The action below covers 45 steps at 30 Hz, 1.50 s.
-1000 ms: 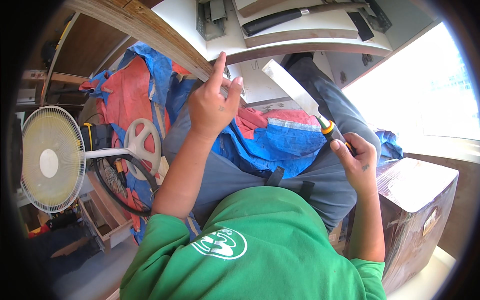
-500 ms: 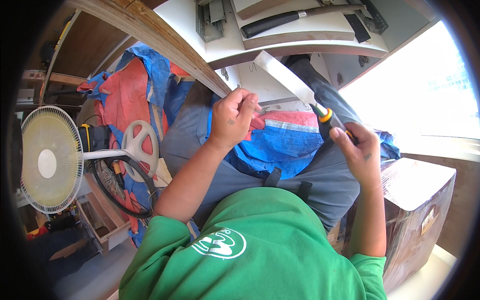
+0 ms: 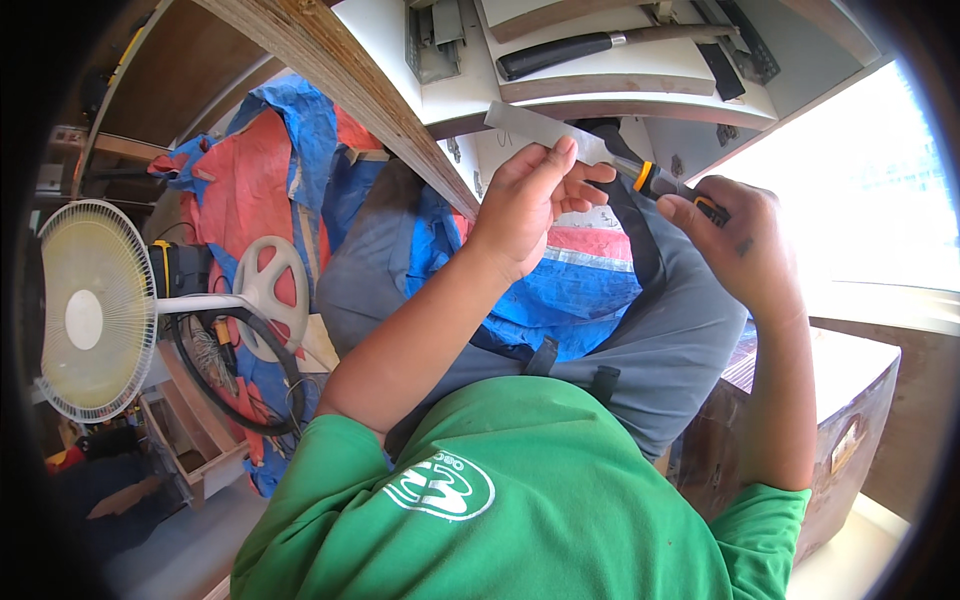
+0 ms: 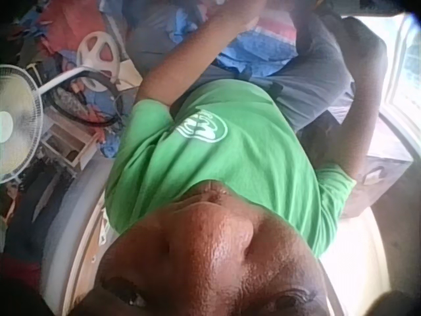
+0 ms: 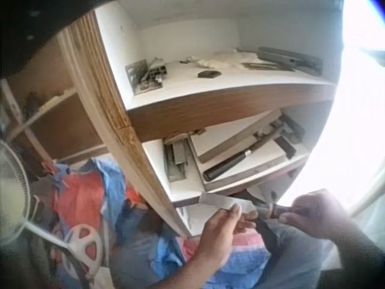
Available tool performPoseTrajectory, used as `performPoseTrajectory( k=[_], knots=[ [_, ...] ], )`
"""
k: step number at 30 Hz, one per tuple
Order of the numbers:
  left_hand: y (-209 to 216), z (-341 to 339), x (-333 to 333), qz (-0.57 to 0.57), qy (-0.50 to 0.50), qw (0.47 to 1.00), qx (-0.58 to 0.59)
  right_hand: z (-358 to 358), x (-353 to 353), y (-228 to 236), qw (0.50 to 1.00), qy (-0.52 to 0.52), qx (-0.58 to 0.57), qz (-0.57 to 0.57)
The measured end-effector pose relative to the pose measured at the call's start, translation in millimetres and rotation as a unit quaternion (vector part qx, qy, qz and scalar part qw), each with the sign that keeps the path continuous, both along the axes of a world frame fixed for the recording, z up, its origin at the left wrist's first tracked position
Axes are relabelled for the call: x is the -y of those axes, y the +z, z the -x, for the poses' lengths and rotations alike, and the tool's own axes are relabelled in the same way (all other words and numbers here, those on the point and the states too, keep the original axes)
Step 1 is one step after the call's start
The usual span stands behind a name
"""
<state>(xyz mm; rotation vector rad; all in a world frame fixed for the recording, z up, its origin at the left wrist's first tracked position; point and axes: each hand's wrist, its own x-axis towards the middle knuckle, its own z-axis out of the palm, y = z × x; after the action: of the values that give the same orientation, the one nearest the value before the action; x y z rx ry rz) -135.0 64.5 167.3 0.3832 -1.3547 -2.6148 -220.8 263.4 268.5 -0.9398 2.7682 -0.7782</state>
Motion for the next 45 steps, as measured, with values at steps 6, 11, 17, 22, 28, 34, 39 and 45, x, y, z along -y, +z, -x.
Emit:
performPoseTrajectory(
  k=[6,11,17,22,28,34,39,45],
  knots=[
    [-3,7,-1,-0.018,0.020,1.000,0.005,10,6,6,0.999,-0.002,-0.020,-0.047],
    [-3,7,0,-0.015,0.048,0.999,0.009,14,10,4,0.999,0.019,-0.022,-0.030],
    [-3,9,-1,-0.035,0.029,0.999,0.002,21,9,10,0.997,0.031,-0.025,-0.065],
    [-2,7,1,-0.041,0.067,0.997,0.024,19,13,11,0.997,0.029,-0.051,-0.042],
    [0,9,-1,-0.052,0.037,0.998,-0.004,22,17,21,0.995,0.037,-0.056,-0.075],
    [1,1,7,-0.050,0.078,0.996,-0.003,18,28,18,0.994,0.074,-0.068,-0.051],
    [0,3,7,-0.049,0.050,0.997,-0.033,18,32,27,0.995,0.063,-0.051,-0.050],
    [0,-1,12,-0.054,0.109,0.992,0.014,17,36,26,0.990,0.119,-0.074,-0.029]
  ],
)
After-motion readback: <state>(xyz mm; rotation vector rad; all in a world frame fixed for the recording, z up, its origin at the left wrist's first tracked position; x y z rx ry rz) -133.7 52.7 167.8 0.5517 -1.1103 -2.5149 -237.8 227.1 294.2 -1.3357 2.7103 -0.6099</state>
